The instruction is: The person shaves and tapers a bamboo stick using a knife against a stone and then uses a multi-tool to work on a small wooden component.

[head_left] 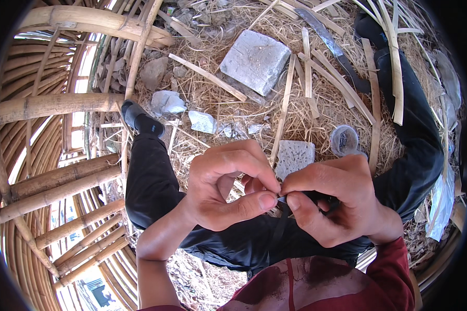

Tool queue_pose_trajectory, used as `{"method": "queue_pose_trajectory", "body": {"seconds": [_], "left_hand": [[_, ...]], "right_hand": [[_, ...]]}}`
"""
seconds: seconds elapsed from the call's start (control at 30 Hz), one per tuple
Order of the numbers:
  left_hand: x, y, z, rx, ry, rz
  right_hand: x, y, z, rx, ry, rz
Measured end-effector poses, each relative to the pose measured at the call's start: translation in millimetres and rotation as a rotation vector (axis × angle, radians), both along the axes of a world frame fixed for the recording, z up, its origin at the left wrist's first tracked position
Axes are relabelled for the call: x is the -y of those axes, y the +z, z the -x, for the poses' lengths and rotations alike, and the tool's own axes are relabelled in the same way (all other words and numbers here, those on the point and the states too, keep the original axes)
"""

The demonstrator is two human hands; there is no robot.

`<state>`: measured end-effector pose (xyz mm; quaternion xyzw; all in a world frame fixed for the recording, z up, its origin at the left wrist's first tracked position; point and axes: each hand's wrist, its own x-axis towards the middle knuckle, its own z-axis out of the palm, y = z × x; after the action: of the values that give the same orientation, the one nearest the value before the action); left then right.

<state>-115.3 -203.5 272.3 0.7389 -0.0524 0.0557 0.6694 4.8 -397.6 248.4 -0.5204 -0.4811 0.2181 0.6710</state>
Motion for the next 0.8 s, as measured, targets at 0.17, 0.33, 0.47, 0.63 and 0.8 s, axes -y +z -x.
{"method": "queue_pose_trajectory", "body": {"seconds": [0.17,0.33,0.47,0.63,0.8], "left_hand": [[-1.9,-1.2,0.9,-0.007,-0.008,0.008],[-1.2,-0.3,1.4,-0.025,-0.016,0.029],[-0.3,-0.6,2.0,-0.037,-0.022,0.056],[-0.5,-0.2,2.3,-0.048,-0.039,0.066],[-0.3,-0.4,2.0,-0.068,-0.057,0.097]], "right_hand": [[-1.9,-0.2,0.4,-0.002,0.006,0.002],[-0.7,-0.7,1.0,0.007,0.004,-0.001],[-0.6,-1.7,1.1,0.003,0.015,-0.013],[-1.6,-2.2,1.6,0.004,0.005,-0.034],[-3.8,-5.1,5.2,0.006,-0.043,-0.066]]}}
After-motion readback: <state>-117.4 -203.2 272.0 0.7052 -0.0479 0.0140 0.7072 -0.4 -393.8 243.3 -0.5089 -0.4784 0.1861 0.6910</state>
